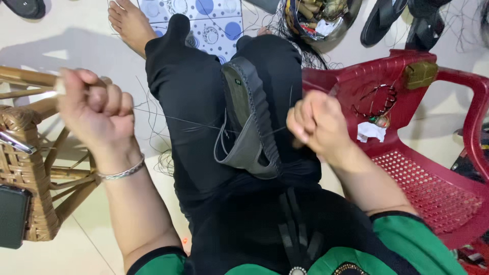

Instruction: The person stitches the sole of a sandal by hand using a needle and thread while holding a small white cloth.

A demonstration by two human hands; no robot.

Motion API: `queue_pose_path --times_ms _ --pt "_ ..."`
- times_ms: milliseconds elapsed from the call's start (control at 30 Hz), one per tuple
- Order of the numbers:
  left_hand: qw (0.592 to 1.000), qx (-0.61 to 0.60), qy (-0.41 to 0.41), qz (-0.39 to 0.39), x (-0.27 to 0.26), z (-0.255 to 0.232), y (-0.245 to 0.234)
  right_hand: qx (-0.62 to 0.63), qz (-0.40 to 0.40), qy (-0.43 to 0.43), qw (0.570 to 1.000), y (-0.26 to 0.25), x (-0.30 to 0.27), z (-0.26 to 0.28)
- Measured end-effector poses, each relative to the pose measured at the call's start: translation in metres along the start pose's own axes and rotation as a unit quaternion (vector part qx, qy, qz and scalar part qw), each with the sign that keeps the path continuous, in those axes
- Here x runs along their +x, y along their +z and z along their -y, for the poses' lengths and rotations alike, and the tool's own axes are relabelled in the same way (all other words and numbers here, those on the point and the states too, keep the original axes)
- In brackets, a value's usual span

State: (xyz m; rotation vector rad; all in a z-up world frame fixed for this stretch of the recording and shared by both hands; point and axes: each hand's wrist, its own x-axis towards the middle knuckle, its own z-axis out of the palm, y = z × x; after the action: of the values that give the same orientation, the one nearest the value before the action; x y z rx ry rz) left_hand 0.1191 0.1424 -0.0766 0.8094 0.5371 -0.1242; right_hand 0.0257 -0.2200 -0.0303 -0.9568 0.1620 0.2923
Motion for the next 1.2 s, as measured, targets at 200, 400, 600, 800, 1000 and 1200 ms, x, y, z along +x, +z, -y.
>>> queue_pose_path --times_ms 200,400,600,800,1000,1200 --pt "0.906 0.412 0.092 0.025 0.003 -0.017 -0.093 -0.342 -0.190 0.094 0.916 0.015 0.010 0.077" --pt "0.846 0.497 0.157 0.115 -0.089 -0.035 0.015 -0.664 0.139 -0.049 0.733 -0.040 -0.032 0.083" --pt "0.842 0.405 -0.145 0.327 -0.125 0.035 0.060 -0.729 0.243 0.033 0.638 0.017 -0.020 0.067" --pt "0.872 0.282 -0.103 0.387 -0.132 0.053 0.042 -0.734 0.226 -0.057 0.637 0.021 -0.013 0.064" --pt "0.860 0.261 -0.018 0.438 -0.142 0.055 0.055 -0.797 0.253 -0.076 0.544 0.031 -0.011 0.074" --pt "0.815 0.297 0.101 0.487 -0.148 0.053 0.076 -0.773 0.293 -0.116 0.550 0.005 -0.002 0.054"
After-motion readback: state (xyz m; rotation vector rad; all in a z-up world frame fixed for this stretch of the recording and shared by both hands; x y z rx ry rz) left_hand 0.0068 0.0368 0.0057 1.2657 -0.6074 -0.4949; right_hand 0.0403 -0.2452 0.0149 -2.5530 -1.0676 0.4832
